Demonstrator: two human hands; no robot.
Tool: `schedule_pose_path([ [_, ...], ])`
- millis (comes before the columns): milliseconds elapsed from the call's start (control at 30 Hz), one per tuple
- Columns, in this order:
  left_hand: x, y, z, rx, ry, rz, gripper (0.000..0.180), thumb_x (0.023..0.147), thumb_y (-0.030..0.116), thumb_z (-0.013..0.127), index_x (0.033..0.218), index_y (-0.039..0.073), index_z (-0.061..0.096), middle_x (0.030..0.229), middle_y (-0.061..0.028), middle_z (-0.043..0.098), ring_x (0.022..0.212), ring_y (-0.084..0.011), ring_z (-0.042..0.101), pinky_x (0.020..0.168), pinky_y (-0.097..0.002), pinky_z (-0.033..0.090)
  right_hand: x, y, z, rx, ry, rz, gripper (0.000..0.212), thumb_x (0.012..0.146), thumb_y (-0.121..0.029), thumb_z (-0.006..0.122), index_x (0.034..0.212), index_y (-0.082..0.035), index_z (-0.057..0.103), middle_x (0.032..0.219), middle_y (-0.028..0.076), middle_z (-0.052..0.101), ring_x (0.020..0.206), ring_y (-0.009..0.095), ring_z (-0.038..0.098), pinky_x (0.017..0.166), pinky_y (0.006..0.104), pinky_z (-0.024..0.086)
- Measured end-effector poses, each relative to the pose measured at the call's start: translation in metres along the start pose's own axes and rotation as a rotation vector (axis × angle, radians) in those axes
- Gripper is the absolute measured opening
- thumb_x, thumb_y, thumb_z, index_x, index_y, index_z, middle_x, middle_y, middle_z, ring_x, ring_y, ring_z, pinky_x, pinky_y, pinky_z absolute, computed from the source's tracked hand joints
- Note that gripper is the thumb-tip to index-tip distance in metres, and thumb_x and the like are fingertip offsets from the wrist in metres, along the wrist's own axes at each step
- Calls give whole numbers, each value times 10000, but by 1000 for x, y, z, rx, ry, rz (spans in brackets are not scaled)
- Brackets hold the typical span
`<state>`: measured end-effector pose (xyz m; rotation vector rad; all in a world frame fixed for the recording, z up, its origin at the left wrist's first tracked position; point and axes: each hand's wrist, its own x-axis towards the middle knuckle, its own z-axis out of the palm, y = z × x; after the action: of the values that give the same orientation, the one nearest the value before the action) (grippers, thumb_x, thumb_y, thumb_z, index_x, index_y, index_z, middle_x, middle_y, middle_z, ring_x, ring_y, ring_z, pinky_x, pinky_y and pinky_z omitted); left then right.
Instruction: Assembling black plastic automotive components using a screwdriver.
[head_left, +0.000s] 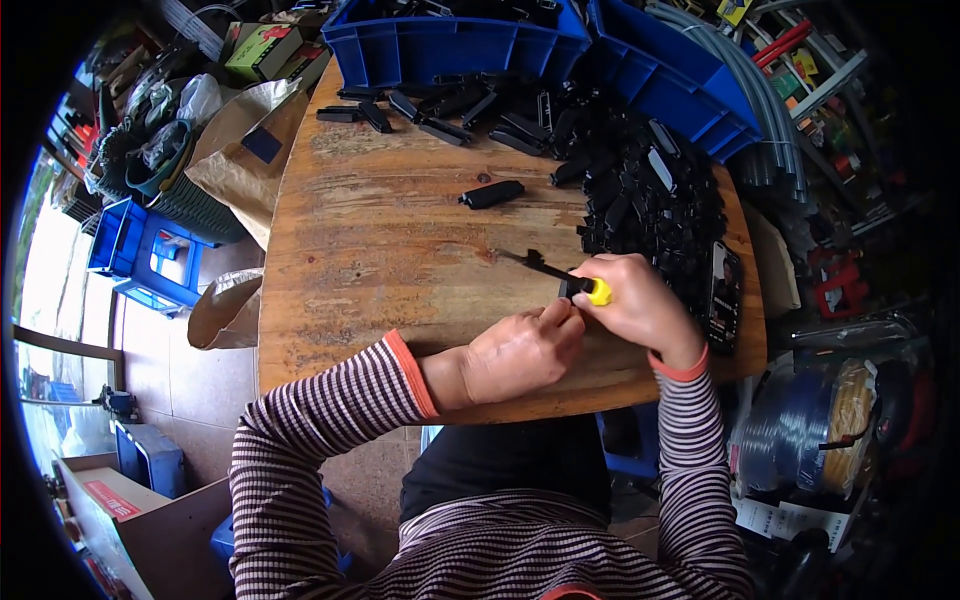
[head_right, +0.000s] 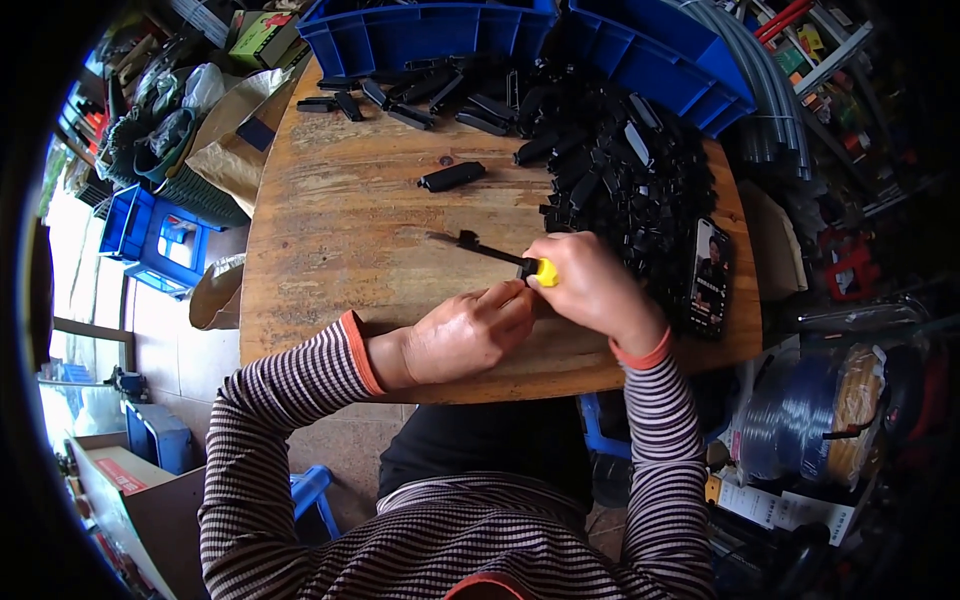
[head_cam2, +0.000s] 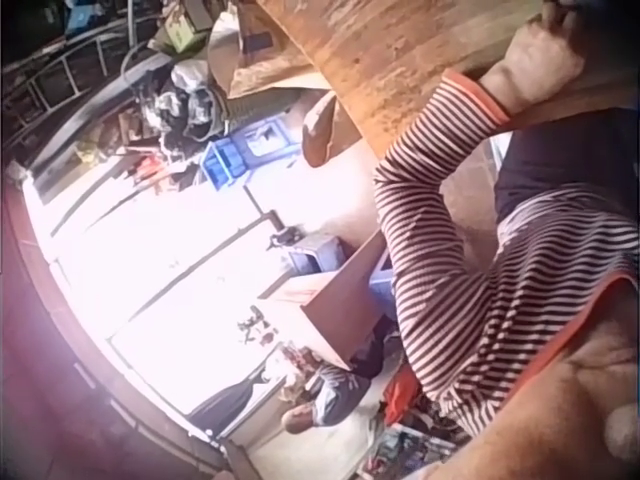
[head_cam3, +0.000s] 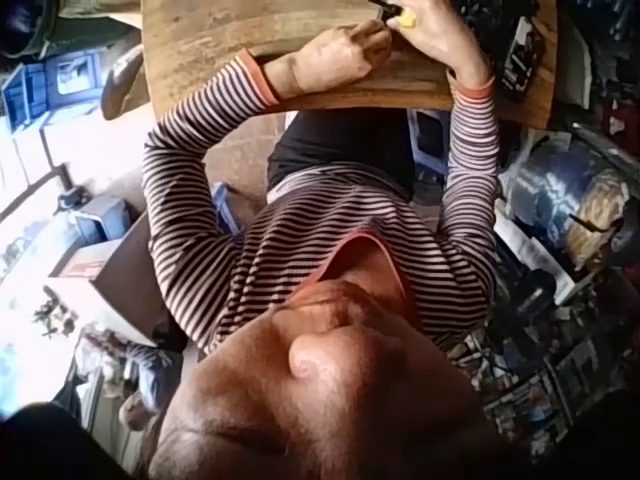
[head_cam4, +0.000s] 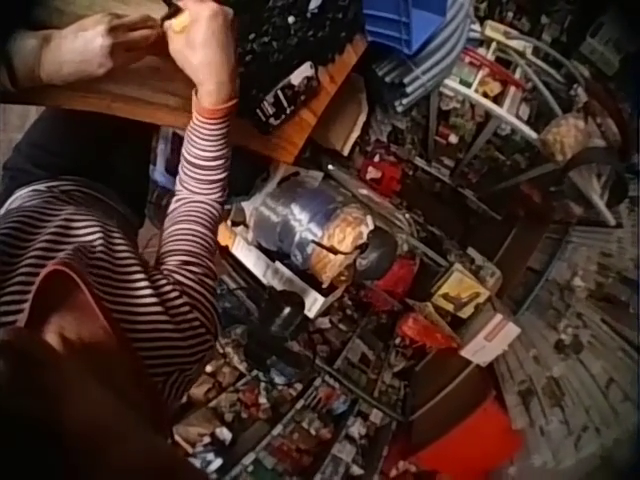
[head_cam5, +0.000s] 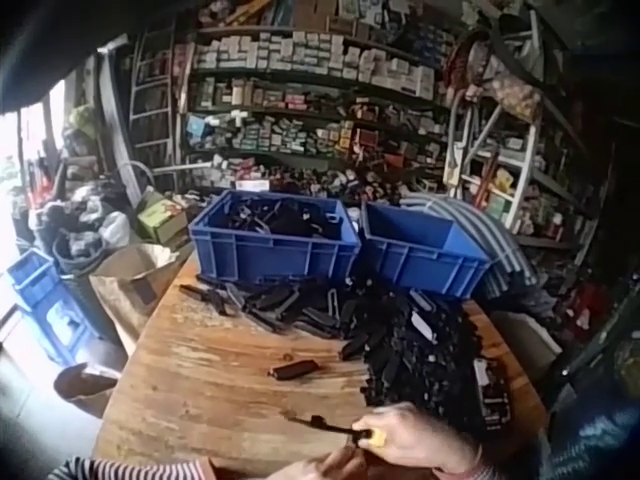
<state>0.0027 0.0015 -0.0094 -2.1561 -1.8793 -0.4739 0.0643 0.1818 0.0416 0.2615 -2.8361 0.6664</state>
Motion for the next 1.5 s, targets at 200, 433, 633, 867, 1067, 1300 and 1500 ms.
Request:
schedule_pose_path([
  [200, 7, 2, -6, 15, -48, 13, 329, 707, 115, 577, 1009, -9, 619, 1050, -105, 557, 1042, -244, 558, 712, -256, 561, 22, -10, 3, 708, 626, 218, 60, 869, -45, 629, 881, -29, 573, 792, 55, 645, 645, 105, 608, 573, 236, 483],
  [433, 3, -9, -5, -73, 115, -21, 329, 710, 105, 599, 1024, 7, 611, 1062, -109, 563, 979, -239, 579, 725, -284, 554, 17, -6, -5, 678, 787, 152, 101, 910, -115, 629, 897, -39, 564, 738, 60, 646, 573, 74, 583, 537, 197, 470],
  [633, 8, -11, -5, -70, -41, -8, 367, 726, 108, 597, 1080, 12, 608, 1075, -116, 574, 960, -236, 585, 778, -312, 535, 25, -13, 15, 815, 944, 0, 144, 899, -151, 667, 877, -47, 570, 722, 51, 646, 543, 67, 571, 509, 187, 461],
  [867, 11, -23, 0, 6, 176, 30, 345, 761, 113, 582, 1095, 28, 610, 1047, -105, 575, 962, -255, 585, 851, -354, 507, 11, 7, -11, 693, 797, 272, 124, 861, -111, 691, 873, -29, 599, 722, 77, 648, 553, 140, 601, 526, 240, 484],
  [1067, 19, -44, 3, -118, 80, -30, 310, 803, 102, 573, 1106, 44, 599, 1006, -100, 572, 971, -273, 592, 833, -384, 502, -32, 42, -3, -15, 392, 291, 165, 782, -60, 723, 899, 12, 631, 813, 139, 644, 694, 282, 637, 625, 336, 502],
  [1300, 7, -107, -24, -179, 387, -692, 331, 782, 126, 688, 1097, 83, 597, 949, -123, 590, 818, -296, 642, 657, -406, 525, -32, 25, 10, -132, 271, 387, 241, 729, -55, 747, 920, 41, 633, 906, 158, 611, 817, 360, 616, 701, 381, 496],
  [1500, -6, -128, -6, -49, 316, -493, 295, 790, 138, 691, 1055, 45, 600, 878, -149, 634, 764, -310, 654, 628, -389, 530, -32, 28, 10, -106, 258, 335, 214, 752, -13, 709, 928, 17, 590, 892, 142, 607, 830, 346, 616, 705, 386, 501],
])
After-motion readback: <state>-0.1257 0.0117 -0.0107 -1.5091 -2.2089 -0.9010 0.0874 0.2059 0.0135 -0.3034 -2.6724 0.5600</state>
